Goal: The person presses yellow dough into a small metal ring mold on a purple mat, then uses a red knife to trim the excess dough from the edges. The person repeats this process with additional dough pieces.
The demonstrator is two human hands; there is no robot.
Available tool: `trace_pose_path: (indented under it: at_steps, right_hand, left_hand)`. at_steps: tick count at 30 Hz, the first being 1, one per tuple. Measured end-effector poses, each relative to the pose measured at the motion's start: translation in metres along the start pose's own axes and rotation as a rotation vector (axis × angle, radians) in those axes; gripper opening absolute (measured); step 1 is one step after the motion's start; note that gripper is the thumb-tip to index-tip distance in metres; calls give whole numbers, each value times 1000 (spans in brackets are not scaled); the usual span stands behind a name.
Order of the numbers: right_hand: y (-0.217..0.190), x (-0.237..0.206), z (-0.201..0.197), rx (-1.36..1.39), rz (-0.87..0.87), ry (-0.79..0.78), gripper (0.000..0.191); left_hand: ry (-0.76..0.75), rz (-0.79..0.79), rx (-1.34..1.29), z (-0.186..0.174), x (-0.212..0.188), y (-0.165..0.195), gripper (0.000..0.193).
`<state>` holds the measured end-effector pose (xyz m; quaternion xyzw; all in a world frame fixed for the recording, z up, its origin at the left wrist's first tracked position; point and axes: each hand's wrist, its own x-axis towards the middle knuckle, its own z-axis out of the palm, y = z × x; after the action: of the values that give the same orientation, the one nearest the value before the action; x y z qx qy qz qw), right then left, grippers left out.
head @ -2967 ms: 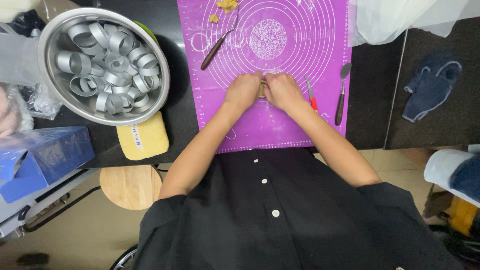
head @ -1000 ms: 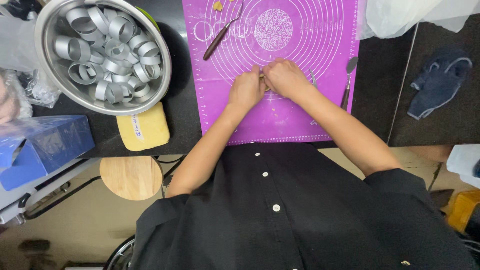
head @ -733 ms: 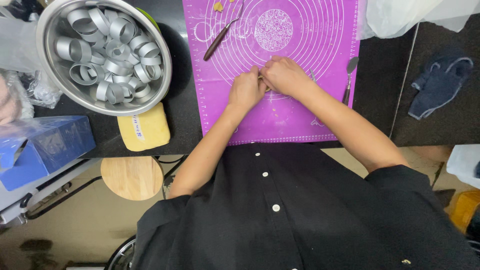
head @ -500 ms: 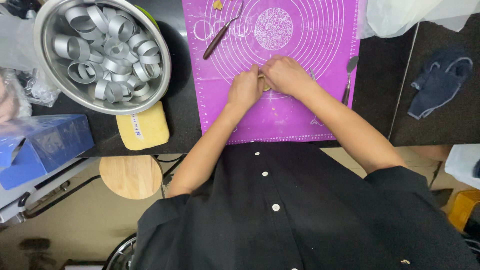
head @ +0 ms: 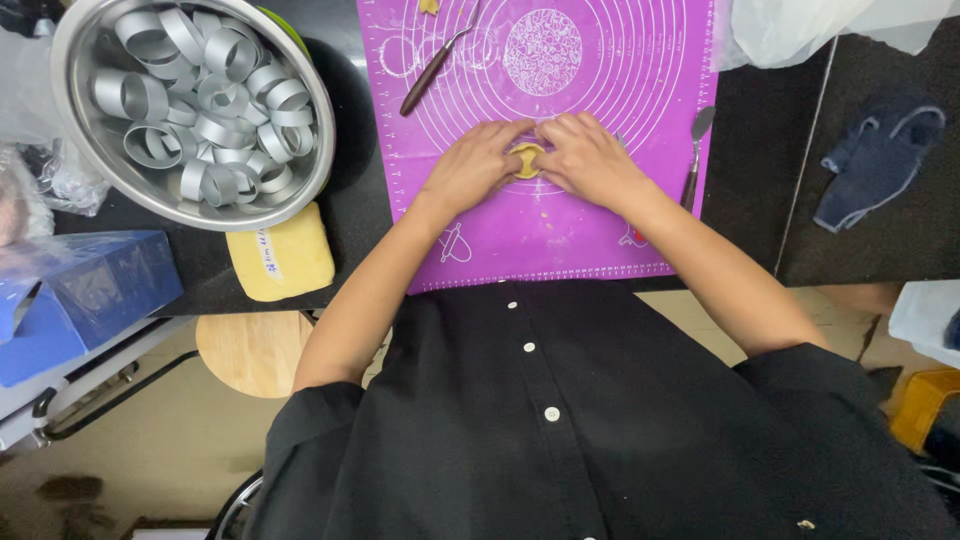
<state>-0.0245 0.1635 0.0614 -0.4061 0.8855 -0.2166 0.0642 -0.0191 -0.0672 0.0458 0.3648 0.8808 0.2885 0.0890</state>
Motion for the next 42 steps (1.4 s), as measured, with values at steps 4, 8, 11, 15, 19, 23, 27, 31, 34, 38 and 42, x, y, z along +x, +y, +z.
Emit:
trace_pose_path:
  at_steps: [4,8,11,15,19,23,27,31,34,38,42]
  right_hand:
    - [-1,-2,4,19,-5,-14,9]
    - [1,-3,11,9,12,-39,9]
    - [2,-5,16,90,26,-19,10]
    - [2,-9,21,179,66,44,12]
    - [2,-13,27,178,94,71,16]
    - [-5,-29,37,113,66,258,43]
    - [-19,-41,57,104,98,261,54]
    - [-19,-45,72,47,118,227,52]
    - [-15,-43,76,87,132,194,53]
    - [-15,-41,78,95,128,189,56]
    - [-15,-40,79,64,100,157,61]
  left_hand:
    - [22,-50,-125,3,-5,1,23]
    - [66,-49,-132,7,-5,2,22]
    - [103,-43,-132,10,-5,1,24]
    - [129,-45,-129,13,-7,1,24]
    - [63,-136,-198,14,-8,0,34]
    - [91,-195,-256,18,-7,-3,67]
    - [146,-234,-340,28,-9,-4,84]
    - [174,-254,-347,37,-10,-5,92]
    - [162,-272,-344,40,-11,-6,95]
    - [160,-285,-343,40,-11,-7,95]
    - [158,-273,-360,41,-12,-8,96]
